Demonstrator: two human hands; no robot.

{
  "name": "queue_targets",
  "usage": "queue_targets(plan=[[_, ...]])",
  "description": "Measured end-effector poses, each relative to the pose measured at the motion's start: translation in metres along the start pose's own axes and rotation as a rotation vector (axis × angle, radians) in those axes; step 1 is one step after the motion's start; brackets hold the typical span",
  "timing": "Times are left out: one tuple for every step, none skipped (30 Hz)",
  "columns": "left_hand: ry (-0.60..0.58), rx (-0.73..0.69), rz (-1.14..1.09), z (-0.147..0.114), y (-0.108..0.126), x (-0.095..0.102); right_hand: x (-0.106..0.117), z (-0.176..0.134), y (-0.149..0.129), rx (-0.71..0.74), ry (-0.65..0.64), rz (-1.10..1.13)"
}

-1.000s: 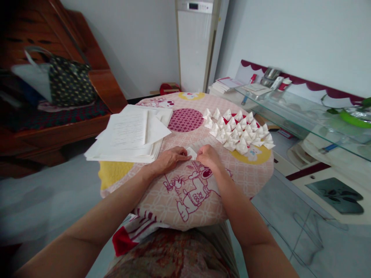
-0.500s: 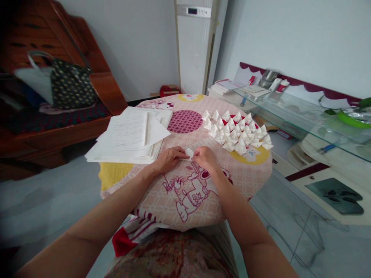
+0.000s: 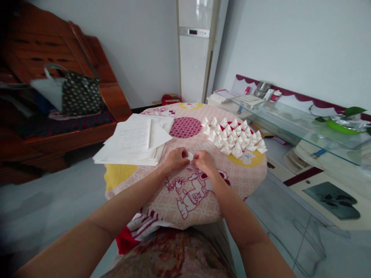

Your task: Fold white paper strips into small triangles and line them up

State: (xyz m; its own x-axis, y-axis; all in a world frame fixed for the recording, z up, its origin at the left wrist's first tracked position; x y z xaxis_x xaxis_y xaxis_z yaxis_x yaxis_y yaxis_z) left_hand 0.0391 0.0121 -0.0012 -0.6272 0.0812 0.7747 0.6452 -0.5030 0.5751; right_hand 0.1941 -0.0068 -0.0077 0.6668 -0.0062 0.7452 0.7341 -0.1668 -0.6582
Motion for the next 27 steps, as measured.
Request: queue_targets(plan=[[0.016, 0.007, -0.015, 0.0, -0.002, 0.001, 0.0, 0.0, 0.0, 0.004, 0.01, -0.005], [0.028, 0.018, -0.028, 0.0, -0.004, 0.002, 0.0, 0.0, 0.0, 0.007, 0.022, -0.008], [0.038, 0.029, -0.039, 0.0, -0.007, 0.003, 0.001, 0.0, 0.0, 0.012, 0.035, -0.009], [0.045, 0.042, -0.048, 0.0, -0.01, 0.004, 0.001, 0.0, 0.0, 0.017, 0.045, -0.01], [0.051, 0.05, -0.057, 0.0, -0.013, 0.005, 0.001, -0.001, 0.0, 0.019, 0.054, -0.012], [0.055, 0.056, -0.069, 0.0, -0.016, 0.006, 0.001, -0.001, -0.001, 0.018, 0.059, -0.016], [0.059, 0.058, -0.085, 0.0, -0.019, 0.007, 0.001, -0.001, -0.001, 0.014, 0.062, -0.02], [0.059, 0.056, -0.107, 0.0, -0.022, 0.007, 0.001, -0.002, -0.001, 0.006, 0.064, -0.025], [0.06, 0.056, -0.136, 0.0, -0.026, 0.008, 0.002, -0.002, -0.001, -0.001, 0.065, -0.03], [0.059, 0.056, -0.155, 0.0, -0.029, 0.009, 0.002, -0.002, -0.002, -0.006, 0.066, -0.037], [0.059, 0.055, -0.17, 0.0, -0.032, 0.01, 0.002, -0.003, -0.002, -0.008, 0.067, -0.046], [0.057, 0.051, -0.186, -0.001, -0.035, 0.012, 0.003, -0.003, -0.003, -0.006, 0.069, -0.055], [0.052, 0.042, -0.202, -0.001, -0.038, 0.013, 0.003, -0.004, -0.004, -0.004, 0.071, -0.062], [0.045, 0.03, -0.221, -0.001, -0.04, 0.014, 0.003, -0.004, -0.004, -0.002, 0.073, -0.067], [0.037, 0.018, -0.239, -0.002, -0.042, 0.016, 0.003, -0.004, -0.003, -0.005, 0.074, -0.069], [0.027, 0.005, -0.255, -0.002, -0.044, 0.016, 0.002, -0.005, -0.003, -0.01, 0.075, -0.069], [0.021, -0.011, -0.275, -0.003, -0.045, 0.017, 0.001, -0.005, -0.001, -0.019, 0.077, -0.068], [0.022, -0.03, -0.301, -0.004, -0.046, 0.017, 0.0, -0.005, 0.001, -0.03, 0.084, -0.064], [0.035, -0.048, -0.33, -0.006, -0.047, 0.017, -0.001, -0.004, 0.003, -0.036, 0.098, -0.057], [0.063, -0.072, -0.368, -0.008, -0.047, 0.017, -0.001, -0.004, 0.004, -0.038, 0.116, -0.047], [0.104, -0.084, -0.405, -0.01, -0.047, 0.017, -0.001, -0.003, 0.005, -0.027, 0.142, -0.031], [0.169, -0.087, -0.421, -0.012, -0.047, 0.018, -0.001, -0.002, 0.005, -0.008, 0.163, -0.012], [0.206, -0.083, -0.421, -0.015, -0.047, 0.018, -0.001, -0.001, 0.005, 0.004, 0.167, 0.018], [0.232, -0.08, -0.413, -0.017, -0.046, 0.017, -0.002, 0.001, 0.005, 0.011, 0.155, 0.06], [0.26, -0.08, -0.401, -0.019, -0.044, 0.017, -0.002, 0.003, 0.005, 0.009, 0.132, 0.106], [0.279, -0.081, -0.386, -0.021, -0.042, 0.017, -0.002, 0.005, 0.006, 0.002, 0.105, 0.151], [0.305, -0.08, -0.37, -0.023, -0.041, 0.018, -0.002, 0.006, 0.006, -0.006, 0.079, 0.192]])
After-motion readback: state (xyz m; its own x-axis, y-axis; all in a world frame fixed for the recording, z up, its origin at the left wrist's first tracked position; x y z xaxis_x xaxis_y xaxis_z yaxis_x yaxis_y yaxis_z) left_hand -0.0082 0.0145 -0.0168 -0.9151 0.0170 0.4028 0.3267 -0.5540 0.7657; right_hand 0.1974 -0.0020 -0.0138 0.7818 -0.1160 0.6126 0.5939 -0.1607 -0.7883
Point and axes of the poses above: each hand's wrist, its own z-axis towards the middle knuckle, its own x-axis out of the back of the hand, y = z × x, the point moved 5 cm from there along z, towards the middle knuckle, and after that the axes turned 14 degrees about -x, right-handed, at the moved point
